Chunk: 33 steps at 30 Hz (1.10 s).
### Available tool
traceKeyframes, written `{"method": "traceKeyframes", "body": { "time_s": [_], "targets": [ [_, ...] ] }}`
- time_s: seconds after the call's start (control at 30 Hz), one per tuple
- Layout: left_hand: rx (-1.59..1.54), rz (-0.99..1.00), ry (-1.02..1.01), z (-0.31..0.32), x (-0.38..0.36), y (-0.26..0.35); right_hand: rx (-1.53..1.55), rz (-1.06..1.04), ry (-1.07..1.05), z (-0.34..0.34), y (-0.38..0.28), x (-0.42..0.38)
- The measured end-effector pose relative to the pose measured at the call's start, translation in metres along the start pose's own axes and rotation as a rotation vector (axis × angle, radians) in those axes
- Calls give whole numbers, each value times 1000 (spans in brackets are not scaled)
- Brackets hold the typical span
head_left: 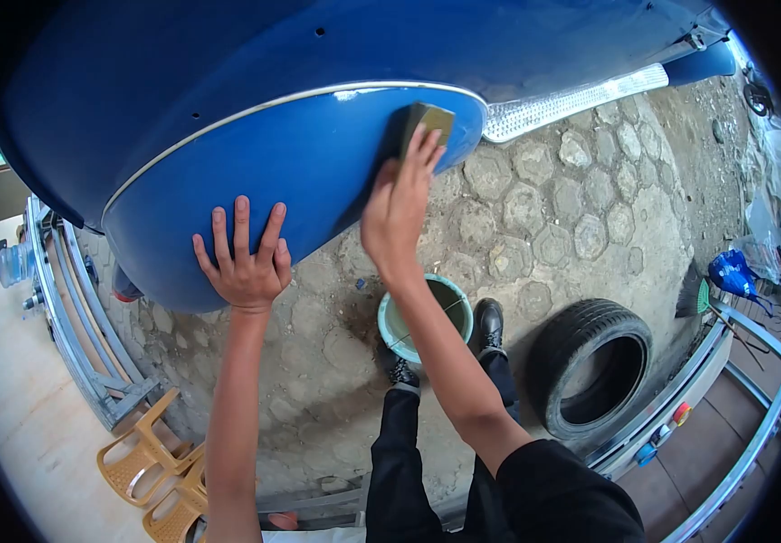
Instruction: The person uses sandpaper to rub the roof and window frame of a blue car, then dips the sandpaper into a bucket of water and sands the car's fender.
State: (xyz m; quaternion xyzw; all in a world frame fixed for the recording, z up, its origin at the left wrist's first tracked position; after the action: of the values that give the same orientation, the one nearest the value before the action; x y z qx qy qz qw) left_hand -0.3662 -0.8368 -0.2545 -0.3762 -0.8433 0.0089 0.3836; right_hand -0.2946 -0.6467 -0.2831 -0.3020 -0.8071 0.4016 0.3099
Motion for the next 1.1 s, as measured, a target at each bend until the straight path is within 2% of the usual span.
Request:
{"method": "traceKeyframes", "body": {
  "time_s": [0.03, 0.17, 0.2, 0.3, 0.37, 0.43, 0.5, 0.57, 0.63, 0.7, 0.77, 0.83, 0.9, 0.93, 1.03, 1.1],
  "targets": [
    [-1, -2, -4, 1, 1, 1, -22, -60, -10, -1, -6, 3],
    [7, -10, -17, -1, -2, -1, -192, -147, -271, -12, -11, -22],
    [5, -9, -21, 0, -4, -1, -165, -170, -187, -7, -6, -12],
    [16, -4, -33, 0, -4, -2, -132, -201, -112, 4, -40, 35],
    [-40, -42, -20, 5, -11, -3, -156, -355, -242, 2, -61, 6],
    [-51, -65, -18, 3, -11, -1, -129, -455, -413, 3, -53, -47],
    [-12, -49, -28, 1, -6, 0, -370, -467, -475, -1, -18, -56],
    [-19, -4, -6, -1, -3, -3, -387, -260, -259, -10, 11, -24],
    [-15, -6, 0, 1, -5, -1, -308, 32, -344, -2, 57, 2],
    [-15, -11, -3, 2, -4, -2, -153, 133, -306, 3, 60, -12],
    [-16, -9, 2, 1, -5, -1, 67, 48, -146, -7, -24, -33],
    [-20, -11, -3, 1, -3, 1, 26, 100, 21, 9, -17, -36],
    [-13, -7, 3, 2, -2, -2, 95, 257, 80, 20, -2, -23],
    [-12, -7, 8, 3, -1, -1, 176, 388, 54, 19, 15, -3],
    [-12, -2, -14, -3, -10, 1, 259, 523, -3, 20, 17, -9],
    [3, -5, 5, 3, -1, -3, 170, 309, 30, 28, -8, -43]
  ]
}}
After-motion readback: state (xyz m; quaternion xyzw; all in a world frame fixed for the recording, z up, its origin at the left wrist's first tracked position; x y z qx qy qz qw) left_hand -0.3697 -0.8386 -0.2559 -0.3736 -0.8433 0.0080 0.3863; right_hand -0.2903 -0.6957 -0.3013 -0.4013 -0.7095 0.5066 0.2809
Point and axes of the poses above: each hand's wrist, its own x-axis towards the middle knuckle, its own z-axis out of the palm, y = z × x, the point moved 3 cm from there along x, towards the middle knuckle, and after that the axes turned 5 degrees about -z, right-handed, at the moved point
